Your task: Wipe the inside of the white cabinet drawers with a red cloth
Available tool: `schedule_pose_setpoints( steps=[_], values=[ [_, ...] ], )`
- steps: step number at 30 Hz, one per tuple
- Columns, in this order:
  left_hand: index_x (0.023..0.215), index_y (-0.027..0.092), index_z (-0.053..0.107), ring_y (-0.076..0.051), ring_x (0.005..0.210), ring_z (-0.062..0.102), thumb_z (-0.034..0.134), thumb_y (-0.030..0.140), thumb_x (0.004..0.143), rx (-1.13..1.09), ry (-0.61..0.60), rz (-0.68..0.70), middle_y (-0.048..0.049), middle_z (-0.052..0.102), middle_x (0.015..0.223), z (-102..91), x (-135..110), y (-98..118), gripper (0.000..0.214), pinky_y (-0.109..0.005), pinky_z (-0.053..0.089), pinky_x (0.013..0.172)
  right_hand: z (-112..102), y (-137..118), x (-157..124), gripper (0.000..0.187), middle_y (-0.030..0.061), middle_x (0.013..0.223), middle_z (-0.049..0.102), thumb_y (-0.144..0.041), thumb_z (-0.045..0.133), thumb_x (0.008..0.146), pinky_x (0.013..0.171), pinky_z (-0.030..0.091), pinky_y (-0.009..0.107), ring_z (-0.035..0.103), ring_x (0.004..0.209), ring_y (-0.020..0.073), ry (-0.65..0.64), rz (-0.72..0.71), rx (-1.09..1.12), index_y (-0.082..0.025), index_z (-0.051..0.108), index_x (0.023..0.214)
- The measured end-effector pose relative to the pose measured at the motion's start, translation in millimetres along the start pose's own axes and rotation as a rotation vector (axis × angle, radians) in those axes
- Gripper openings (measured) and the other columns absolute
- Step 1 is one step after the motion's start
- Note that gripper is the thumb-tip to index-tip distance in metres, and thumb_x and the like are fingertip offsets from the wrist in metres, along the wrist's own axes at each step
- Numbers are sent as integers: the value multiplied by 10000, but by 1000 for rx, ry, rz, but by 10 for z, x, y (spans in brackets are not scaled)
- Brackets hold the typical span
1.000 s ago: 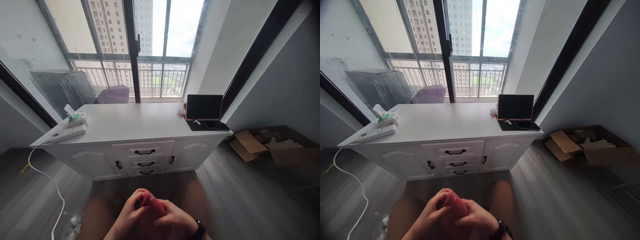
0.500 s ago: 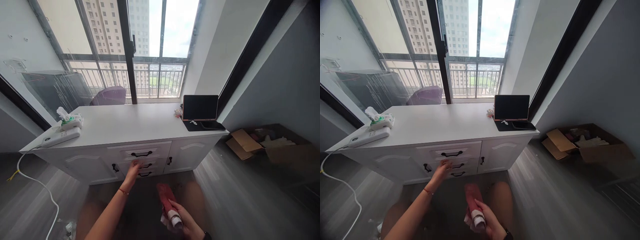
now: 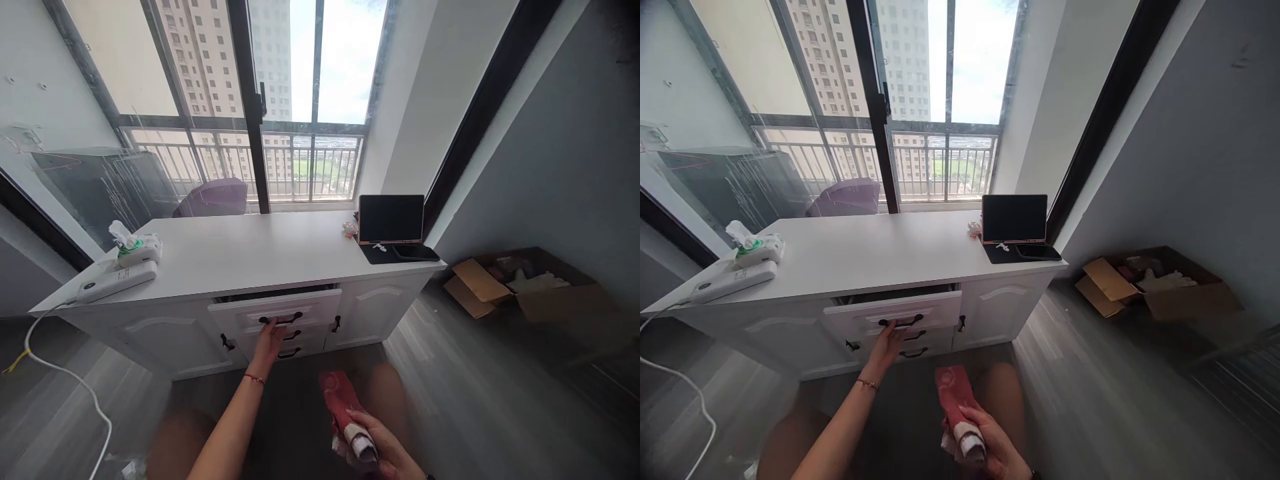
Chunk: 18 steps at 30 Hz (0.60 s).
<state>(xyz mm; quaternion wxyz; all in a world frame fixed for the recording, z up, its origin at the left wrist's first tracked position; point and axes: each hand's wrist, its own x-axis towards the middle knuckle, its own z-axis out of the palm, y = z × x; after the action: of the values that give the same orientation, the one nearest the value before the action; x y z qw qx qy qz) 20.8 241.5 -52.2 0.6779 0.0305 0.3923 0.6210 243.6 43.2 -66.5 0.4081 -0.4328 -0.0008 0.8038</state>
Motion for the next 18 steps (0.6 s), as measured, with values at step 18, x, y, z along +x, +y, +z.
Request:
schedule_pose_setpoints(
  steps=[18],
  values=[
    [734, 171, 716, -237, 924, 713, 828, 262, 648, 99, -43, 5, -59, 757, 850, -862, -1282, -519, 168, -359, 530, 915, 1036, -1314, -744, 355, 7, 742, 684, -323, 703, 749, 499, 508, 237, 604, 501, 123, -262, -192, -536, -174, 612, 1058]
  ],
)
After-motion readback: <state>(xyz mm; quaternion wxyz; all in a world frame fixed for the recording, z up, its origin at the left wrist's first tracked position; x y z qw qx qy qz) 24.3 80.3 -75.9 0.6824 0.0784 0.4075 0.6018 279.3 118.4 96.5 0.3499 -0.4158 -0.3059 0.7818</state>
